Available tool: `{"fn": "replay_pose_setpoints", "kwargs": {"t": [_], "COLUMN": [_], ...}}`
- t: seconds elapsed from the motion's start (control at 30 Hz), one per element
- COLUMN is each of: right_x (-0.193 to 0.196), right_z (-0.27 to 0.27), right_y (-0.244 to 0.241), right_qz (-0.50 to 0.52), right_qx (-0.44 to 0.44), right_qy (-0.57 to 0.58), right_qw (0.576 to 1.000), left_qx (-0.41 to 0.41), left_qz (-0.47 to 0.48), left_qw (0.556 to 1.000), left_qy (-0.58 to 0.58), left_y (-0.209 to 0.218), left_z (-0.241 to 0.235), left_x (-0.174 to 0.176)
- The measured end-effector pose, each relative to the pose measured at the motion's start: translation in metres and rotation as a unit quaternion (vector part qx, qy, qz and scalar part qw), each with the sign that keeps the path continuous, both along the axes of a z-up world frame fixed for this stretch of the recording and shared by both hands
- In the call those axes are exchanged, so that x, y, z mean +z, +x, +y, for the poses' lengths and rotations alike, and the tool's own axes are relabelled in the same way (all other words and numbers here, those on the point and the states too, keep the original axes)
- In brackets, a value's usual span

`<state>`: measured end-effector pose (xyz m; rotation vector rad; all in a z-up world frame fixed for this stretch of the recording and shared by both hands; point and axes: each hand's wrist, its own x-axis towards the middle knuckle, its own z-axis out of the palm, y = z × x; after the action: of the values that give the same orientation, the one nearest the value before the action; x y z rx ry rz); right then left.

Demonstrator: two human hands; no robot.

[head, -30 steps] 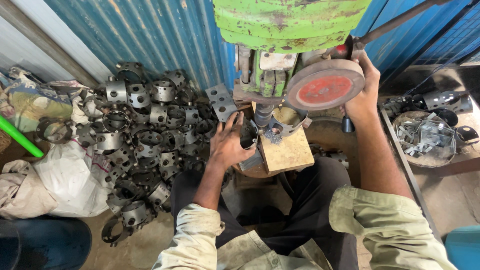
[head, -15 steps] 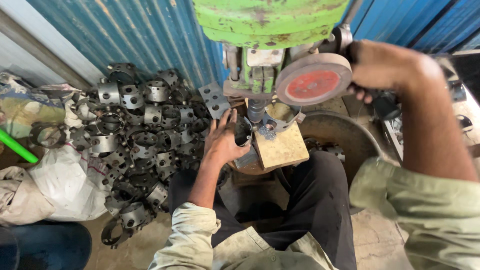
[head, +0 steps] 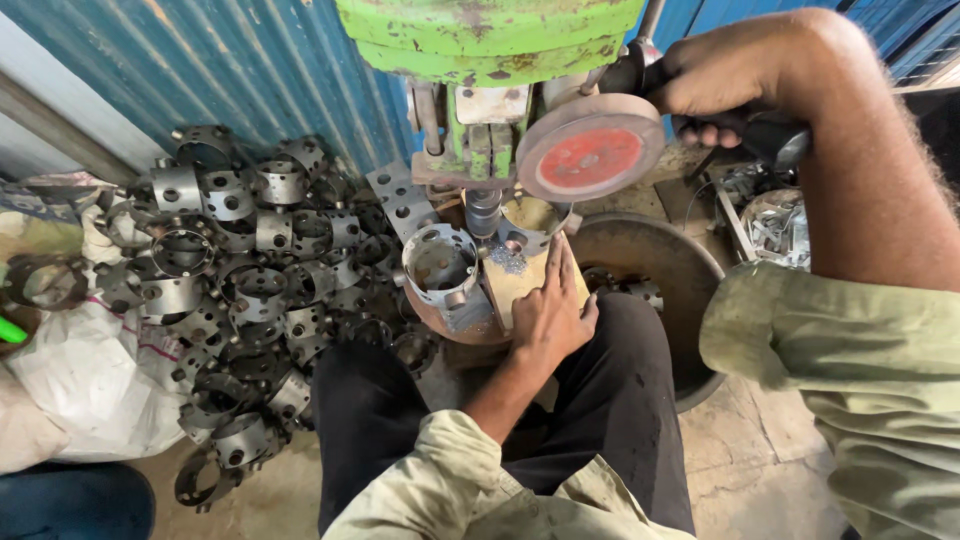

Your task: The person places a cylindrical metal piece onto a wooden support and lowers the lever of a drill press to drill into it, handling various components throughout.

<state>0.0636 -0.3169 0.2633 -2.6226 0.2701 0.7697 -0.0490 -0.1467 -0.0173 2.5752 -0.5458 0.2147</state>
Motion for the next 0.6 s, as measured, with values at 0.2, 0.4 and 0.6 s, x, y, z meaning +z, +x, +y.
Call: {"fn": "replay_pose_setpoints", "kwargs": {"t": [0.2, 0.4, 0.6], "right_x": [-0.001, -0.018, -0.023], "right_z": [-0.004, -0.032, -0.037], "right_y": [0.002, 0.021, 0.024], "right_qz": [-0.016, -0.037, -0.043], "right_qx": [-0.001, 0.040, 0.052], "right_qy": [0.011, 0.053, 0.056], "right_qw": [1.000, 0.997, 0.996], "left_qx": [0.061, 0.126, 0.058], "left_qz": [0.000, -0.203, -0.001], "left_qw": [0.998, 0.971, 0.998], "left_qy": [0.007, -0.015, -0.009], "left_y": [0.020, 0.042, 0.043], "left_z": [-0.017, -0.026, -0.027], "left_x": [-0.006, -0.022, 0.005]}}
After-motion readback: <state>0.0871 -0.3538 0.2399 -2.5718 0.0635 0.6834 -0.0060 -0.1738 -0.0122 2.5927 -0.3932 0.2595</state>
